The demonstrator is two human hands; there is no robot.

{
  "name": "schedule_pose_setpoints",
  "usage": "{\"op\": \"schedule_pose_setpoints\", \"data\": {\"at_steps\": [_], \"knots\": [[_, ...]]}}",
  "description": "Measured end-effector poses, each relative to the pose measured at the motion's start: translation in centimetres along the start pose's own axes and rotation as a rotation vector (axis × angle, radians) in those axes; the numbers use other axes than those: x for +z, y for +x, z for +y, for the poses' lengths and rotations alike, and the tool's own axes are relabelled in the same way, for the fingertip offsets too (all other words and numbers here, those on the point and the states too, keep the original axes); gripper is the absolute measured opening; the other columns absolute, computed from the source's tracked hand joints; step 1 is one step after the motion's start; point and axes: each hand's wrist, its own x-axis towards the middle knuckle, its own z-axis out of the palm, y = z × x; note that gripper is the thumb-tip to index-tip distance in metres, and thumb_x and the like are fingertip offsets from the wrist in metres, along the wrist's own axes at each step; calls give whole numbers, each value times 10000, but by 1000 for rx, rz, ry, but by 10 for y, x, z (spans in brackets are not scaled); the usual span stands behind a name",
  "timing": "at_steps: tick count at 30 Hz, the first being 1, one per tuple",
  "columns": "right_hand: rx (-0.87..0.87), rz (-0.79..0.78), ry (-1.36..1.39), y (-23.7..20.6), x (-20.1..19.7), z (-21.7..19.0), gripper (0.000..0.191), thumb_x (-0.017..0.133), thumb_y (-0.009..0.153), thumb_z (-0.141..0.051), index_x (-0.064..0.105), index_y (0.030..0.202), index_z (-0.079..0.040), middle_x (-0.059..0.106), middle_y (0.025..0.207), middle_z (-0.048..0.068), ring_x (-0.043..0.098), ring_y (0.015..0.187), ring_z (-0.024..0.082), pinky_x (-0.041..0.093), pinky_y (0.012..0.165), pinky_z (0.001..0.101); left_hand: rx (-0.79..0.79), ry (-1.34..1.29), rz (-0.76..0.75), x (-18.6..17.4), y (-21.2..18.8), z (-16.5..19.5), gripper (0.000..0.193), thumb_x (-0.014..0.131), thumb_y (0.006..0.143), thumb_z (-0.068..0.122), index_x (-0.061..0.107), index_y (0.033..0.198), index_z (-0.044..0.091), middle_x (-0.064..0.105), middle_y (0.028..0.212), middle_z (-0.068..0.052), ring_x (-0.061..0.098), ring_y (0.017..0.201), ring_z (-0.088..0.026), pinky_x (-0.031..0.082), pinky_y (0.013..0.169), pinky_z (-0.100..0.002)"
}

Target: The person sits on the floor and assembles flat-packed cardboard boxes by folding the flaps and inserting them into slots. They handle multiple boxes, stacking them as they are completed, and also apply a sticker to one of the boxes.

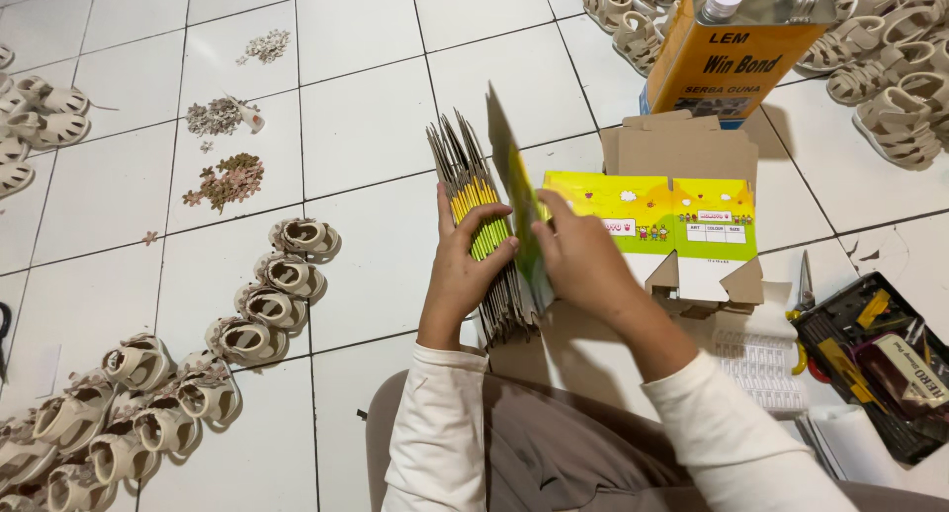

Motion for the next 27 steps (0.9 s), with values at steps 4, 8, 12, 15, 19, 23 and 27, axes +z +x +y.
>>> {"op": "schedule_pose_setpoints", "data": {"at_steps": [4,8,12,15,19,23,27], "knots": [[42,-20,-21,-7,12,-8,412,578,966,-171,548,1350,-24,687,744,270,673,728,465,499,663,537,0,-128,5,1,-1,2,427,770,833,210,709,1255,198,38,1705,-328,490,1470,-335,410,1174,-382],[153,-64,-35,-7,12,-5,405,558,977,-184,542,1362,-57,658,691,286,670,685,471,500,655,546,18,-129,17,1,-1,2,500,756,826,189,673,1319,210,4,1699,-337,471,1466,-363,404,1172,-382],[81,-68,-30,-1,22,3,387,555,978,-162,541,1342,-33,672,717,274,671,721,476,507,669,546,72,5,51,1,-2,0,509,802,837,172,712,1338,191,51,1677,-358,192,1597,-437,321,1214,-418],[72,-74,-61,-3,31,10,399,559,979,-179,538,1350,-35,684,762,291,666,768,492,487,752,568,18,-25,36,2,-2,0,508,768,833,220,691,1335,226,29,1685,-351,243,1580,-419,348,1194,-405],[135,-159,21,-12,42,26,448,513,1001,-247,497,1413,-72,707,946,274,658,927,489,485,876,561,63,-53,24,-2,-2,0,466,745,846,246,700,1310,231,-49,1692,-340,260,1560,-418,339,1193,-411],[-7,-276,364,-21,47,64,495,449,1070,-319,420,1488,-54,619,1329,215,643,1196,373,470,1017,478,63,53,-11,-10,-1,0,324,760,866,283,780,1185,228,-43,1711,-308,266,1570,-403,337,1205,-416],[43,82,-86,-27,19,137,453,619,991,-336,611,1362,-77,659,1374,193,592,1301,345,424,1138,459,4,65,-1,-9,-1,1,285,826,794,338,767,1035,198,-23,1711,-282,275,1551,-368,358,1174,-416]]}}
